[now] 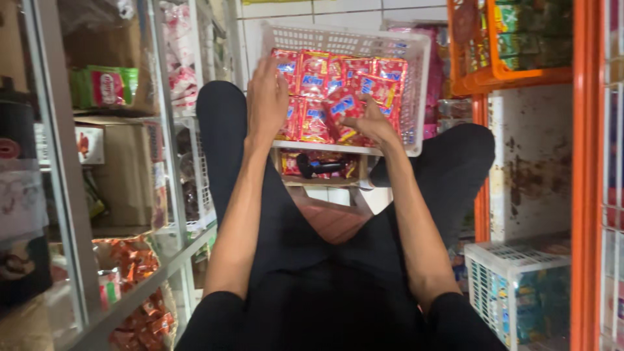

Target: The person, sitting on the floor of a store, scans various packets of detergent from a white plastic basket using a handheld barcode scanner and places them onto a lower shelf.

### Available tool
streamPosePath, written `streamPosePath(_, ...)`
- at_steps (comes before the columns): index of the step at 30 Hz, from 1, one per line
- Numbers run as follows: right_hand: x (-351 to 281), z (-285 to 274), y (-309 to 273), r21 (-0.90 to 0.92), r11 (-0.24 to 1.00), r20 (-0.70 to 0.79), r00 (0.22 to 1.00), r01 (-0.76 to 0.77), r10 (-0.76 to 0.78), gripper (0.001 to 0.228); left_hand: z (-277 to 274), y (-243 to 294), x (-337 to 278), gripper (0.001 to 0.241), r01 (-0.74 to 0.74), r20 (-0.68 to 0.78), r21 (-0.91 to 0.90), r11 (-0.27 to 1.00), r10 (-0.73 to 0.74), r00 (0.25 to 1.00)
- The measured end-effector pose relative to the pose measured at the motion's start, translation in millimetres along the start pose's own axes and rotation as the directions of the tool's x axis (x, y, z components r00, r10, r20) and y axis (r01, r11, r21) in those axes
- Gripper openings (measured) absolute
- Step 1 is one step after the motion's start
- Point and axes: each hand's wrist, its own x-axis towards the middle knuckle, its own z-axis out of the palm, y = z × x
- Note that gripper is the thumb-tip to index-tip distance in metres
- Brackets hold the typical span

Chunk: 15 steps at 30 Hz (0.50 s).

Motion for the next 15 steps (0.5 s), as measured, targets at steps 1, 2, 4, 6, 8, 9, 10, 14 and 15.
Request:
streamPosePath(1,8.1,16.2,-1.4,0.045,0.987,0.049,0.988,-0.151,0.149,0.081,-6.6,3.1,6.0,0.023,0.02,-0.131,-0.131,0.991,-0.037,0.991)
streamPosePath(2,21.6,39.3,-2.5,0.093,0.996,0.054,0.998,0.016,-0.021,0.079,-10.6,6.3,8.2,0.025,0.022,-0.251,-0.264,0.964,-0.091,0.964)
streamPosePath(4,46.6,77.6,4.4,0.135,0.991,0.039,0.999,-0.025,0.02,0.084,-14.4,9.8,9.5,0.024,0.083,-0.208,-0.342,0.936,-0.162,0.964)
streamPosePath(6,78.6,133.7,15.9,0.144,0.979,0.054,0.989,-0.146,0.139,0.081,-16.1,9.4,12.7,0.022,0.137,-0.167,-0.418,0.898,-0.224,0.96)
streamPosePath(8,96.1,169.4,41.9,-0.099,0.992,0.072,0.995,0.081,-0.074,0.084,-16.8,8.8,9.4,0.023,0.173,-0.142,-0.433,0.885,-0.256,0.956)
streamPosePath(9,98.8,179.2,55.4,-0.351,0.912,0.101,0.977,0.214,-0.19,0.098,-17.0,6.7,10.2,0.023,0.176,-0.139,-0.434,0.884,-0.258,0.956)
streamPosePath(10,100.2,185.8,63.2,-0.35,0.914,0.095,0.978,0.206,-0.184,0.098,-16.3,5.0,11.1,0.023,0.188,-0.138,-0.469,0.863,-0.282,0.95)
streamPosePath(14,78.4,187.7,25.7,-0.48,0.873,0.028,0.993,-0.09,0.117,0.052,-14.2,4.5,19.2,0.022,0.205,-0.098,-0.493,0.845,-0.288,0.952)
streamPosePath(15,64.2,182.4,8.5,-0.616,0.773,0.002,0.981,-0.153,0.195,0.052,-13.7,5.6,22.3,0.022,0.19,-0.094,-0.502,0.844,-0.272,0.958)
